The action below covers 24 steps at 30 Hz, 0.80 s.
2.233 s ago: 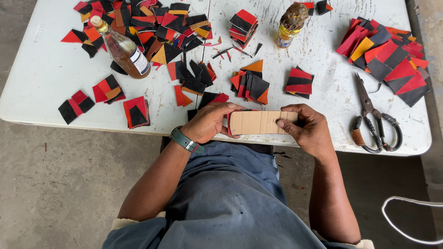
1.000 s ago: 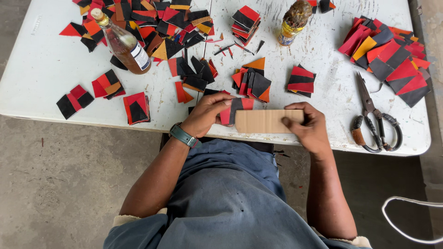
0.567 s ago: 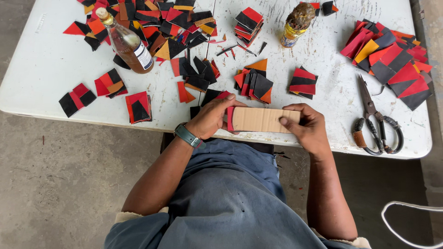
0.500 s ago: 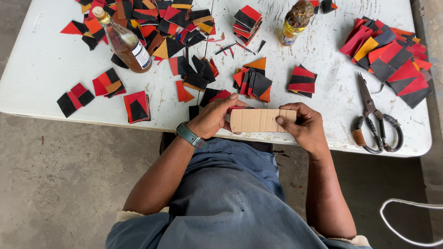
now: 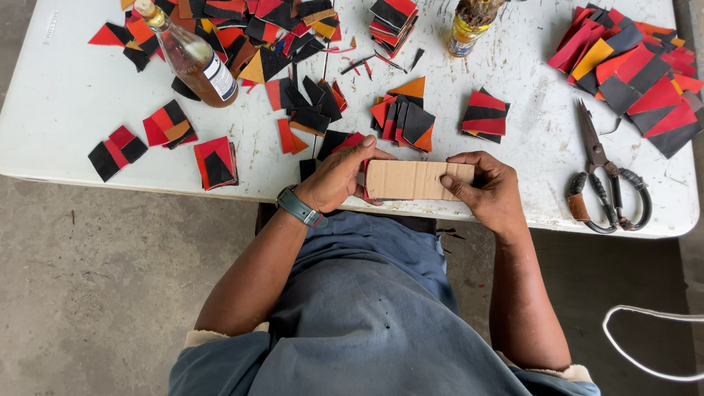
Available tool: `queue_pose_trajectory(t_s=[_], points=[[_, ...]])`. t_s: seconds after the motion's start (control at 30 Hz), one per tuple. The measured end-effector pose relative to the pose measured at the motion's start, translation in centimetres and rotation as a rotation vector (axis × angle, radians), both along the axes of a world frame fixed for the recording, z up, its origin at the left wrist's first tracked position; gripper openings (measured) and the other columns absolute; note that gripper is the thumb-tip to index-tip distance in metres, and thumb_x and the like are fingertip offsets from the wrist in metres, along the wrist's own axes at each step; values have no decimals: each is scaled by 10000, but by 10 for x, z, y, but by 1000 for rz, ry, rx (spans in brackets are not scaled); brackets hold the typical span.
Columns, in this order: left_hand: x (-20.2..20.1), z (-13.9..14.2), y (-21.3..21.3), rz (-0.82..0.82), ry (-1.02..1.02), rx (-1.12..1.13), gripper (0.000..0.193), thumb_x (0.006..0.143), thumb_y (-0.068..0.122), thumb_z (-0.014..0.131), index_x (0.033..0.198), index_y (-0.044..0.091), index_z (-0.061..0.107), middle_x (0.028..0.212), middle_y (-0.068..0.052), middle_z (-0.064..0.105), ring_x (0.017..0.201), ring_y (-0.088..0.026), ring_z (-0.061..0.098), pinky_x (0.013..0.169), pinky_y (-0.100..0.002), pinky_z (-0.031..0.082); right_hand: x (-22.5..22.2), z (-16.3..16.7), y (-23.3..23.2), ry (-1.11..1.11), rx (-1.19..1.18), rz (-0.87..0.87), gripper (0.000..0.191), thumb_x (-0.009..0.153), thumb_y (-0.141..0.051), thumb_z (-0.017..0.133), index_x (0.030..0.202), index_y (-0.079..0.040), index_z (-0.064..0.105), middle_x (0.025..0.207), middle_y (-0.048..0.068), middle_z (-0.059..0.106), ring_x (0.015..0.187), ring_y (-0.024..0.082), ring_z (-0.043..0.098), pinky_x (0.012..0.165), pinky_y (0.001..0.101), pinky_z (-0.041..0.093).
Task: The person cuts small rectangular pieces of red, black, and yellow material using shears on a white table. They repeatedly pick up pieces, trim edges, and place the cut pieces into small stacks.
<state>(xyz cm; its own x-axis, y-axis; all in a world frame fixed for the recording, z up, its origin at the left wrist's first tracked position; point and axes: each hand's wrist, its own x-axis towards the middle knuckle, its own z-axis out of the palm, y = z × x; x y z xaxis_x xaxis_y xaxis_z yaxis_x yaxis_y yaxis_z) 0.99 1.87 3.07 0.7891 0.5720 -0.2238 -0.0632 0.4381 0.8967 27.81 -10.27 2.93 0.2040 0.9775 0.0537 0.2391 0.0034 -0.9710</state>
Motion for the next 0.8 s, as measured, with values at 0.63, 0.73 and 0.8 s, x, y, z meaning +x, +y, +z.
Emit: queue_pose_trajectory(t_s=[0.63,0.73,0.8], points=[[-38,-3,15,382,130,413,245,991,141,660,1161,-22,726,997,-45,744,899,-58,639,793,-242,539,-13,25,0,-349,-145,-135,337,848,-128,813,1155,-23,720,826,88,740,731,101,648,663,267,534],[-41,-2,17,375,6,408,241,1018,152,641,1152,-30,727,1026,-38,742,949,-57,651,853,-231,543,-23,35,0,-599,-8,-205,434,790,-174,865,1172,-23,726,903,154,724,784,166,657,705,301,538],[-40,-1,16,372,-46,288,248,1013,173,630,1139,-19,725,1008,-34,739,925,-67,660,826,-248,555,-31,40,-4,-900,248,-280,518,711,-204,925,1151,-4,740,1020,222,685,868,244,624,728,338,524]])
